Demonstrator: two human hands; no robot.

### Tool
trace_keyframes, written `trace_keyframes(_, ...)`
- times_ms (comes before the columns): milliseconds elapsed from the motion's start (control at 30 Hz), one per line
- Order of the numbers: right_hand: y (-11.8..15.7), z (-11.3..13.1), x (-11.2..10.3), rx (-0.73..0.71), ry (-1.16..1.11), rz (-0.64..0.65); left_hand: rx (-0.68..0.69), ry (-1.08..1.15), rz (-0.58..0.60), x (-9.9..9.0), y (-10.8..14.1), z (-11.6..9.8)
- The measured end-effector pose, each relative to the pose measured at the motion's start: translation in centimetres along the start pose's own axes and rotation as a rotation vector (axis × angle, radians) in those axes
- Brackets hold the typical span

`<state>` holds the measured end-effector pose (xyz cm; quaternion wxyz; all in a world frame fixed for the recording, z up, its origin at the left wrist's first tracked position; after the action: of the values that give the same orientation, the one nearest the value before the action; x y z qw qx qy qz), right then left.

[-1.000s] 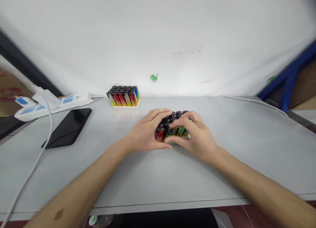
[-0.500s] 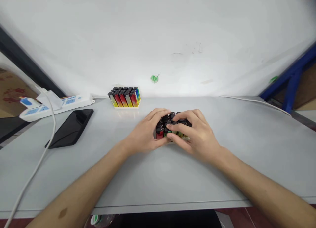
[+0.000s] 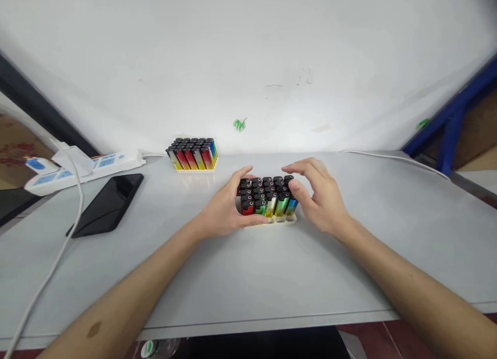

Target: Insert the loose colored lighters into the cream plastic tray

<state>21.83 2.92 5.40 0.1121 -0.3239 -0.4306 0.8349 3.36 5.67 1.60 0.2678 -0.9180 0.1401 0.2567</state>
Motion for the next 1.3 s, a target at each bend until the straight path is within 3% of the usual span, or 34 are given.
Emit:
trace_keyframes(167,1.2,-2.4,2.4,0.258,-0.331,0.183,-0.092,0.003,0.001,0.0,0.0,0.5)
trace_keyframes(433,1.6,-3.5,4.1,0.472,-0.435,0.32,-0.131,0.05,0.011,0.4,0.0,0.3)
trace_keyframes(667,1.5,-3.7,4.4,0.488,-0.459,0.358,-0.162,0.074,0.008,0.4,0.0,0.0)
trace_keyframes(1300,1.2,-3.3,4.1,0.475,-0.427,0.297,-0.143,0.029,0.003,0.0,-0.1,-0.3)
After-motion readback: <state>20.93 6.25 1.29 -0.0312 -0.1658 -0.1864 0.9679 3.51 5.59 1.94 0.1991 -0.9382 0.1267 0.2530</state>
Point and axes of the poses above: each hand's wrist, its own y-axis away from the middle knuckle, its own x-axis out of the palm, z = x × y, the point moved 7 cm from there along -y, towards the middle knuckle, and after that the axes turned 10 degrees about -z, right-handed, at the moved point
